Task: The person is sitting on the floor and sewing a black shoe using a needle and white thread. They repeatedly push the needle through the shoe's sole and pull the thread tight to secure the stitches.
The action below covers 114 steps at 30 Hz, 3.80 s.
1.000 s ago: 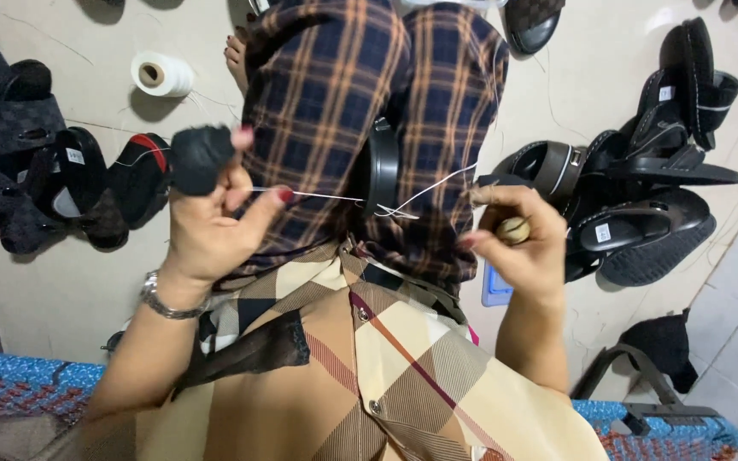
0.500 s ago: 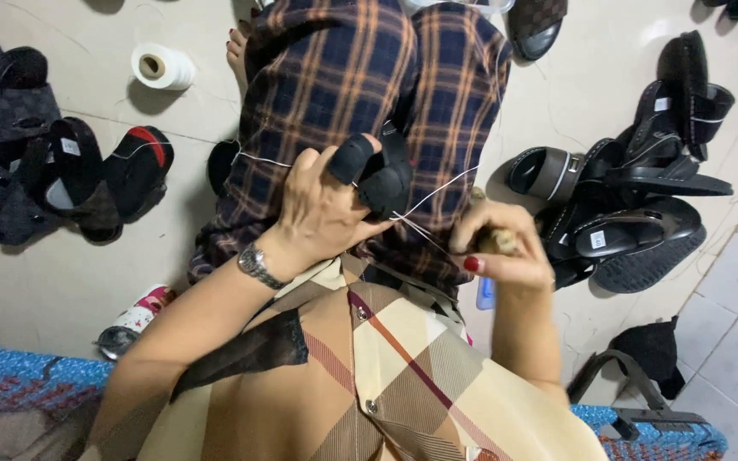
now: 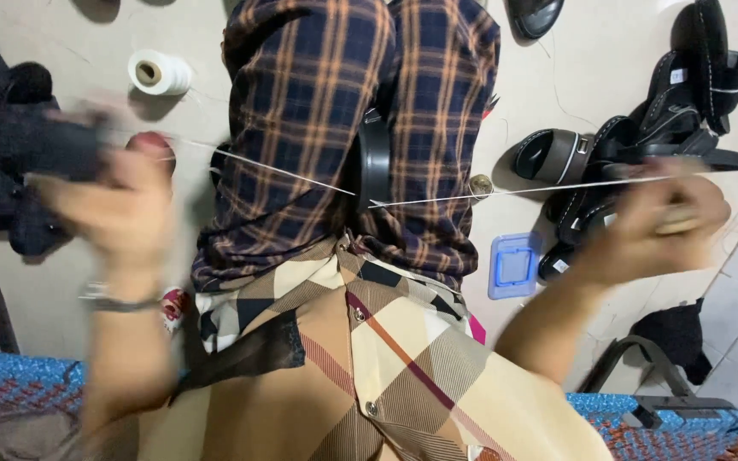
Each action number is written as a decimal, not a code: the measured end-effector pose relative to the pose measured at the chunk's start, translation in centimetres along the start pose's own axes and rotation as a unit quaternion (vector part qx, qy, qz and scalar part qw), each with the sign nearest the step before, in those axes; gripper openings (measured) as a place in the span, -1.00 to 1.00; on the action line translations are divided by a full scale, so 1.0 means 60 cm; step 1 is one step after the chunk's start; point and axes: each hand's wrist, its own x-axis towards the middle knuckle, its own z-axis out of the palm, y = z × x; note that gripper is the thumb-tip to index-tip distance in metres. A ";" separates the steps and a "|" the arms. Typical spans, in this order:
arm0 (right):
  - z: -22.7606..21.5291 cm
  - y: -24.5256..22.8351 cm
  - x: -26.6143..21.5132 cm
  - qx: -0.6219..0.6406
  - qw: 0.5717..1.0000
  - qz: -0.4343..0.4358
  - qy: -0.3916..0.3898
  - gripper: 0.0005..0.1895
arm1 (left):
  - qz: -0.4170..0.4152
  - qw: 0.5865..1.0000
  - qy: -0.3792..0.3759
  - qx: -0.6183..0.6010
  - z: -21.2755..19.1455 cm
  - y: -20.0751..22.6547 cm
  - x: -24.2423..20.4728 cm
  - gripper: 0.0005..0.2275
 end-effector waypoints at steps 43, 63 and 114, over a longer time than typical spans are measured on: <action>-0.112 0.087 0.084 0.828 0.427 -0.344 0.119 -0.57 | 0.043 0.575 -0.057 -0.815 -0.115 0.010 0.171 -0.30; -0.161 0.114 0.084 0.832 0.445 -0.292 0.157 -0.59 | -0.142 0.553 0.002 -0.821 -0.137 -0.015 0.143 -0.06; -0.098 0.059 0.064 0.947 -0.115 -0.284 -0.094 -0.78 | -0.106 0.533 0.118 -0.831 -0.186 0.052 0.168 -0.66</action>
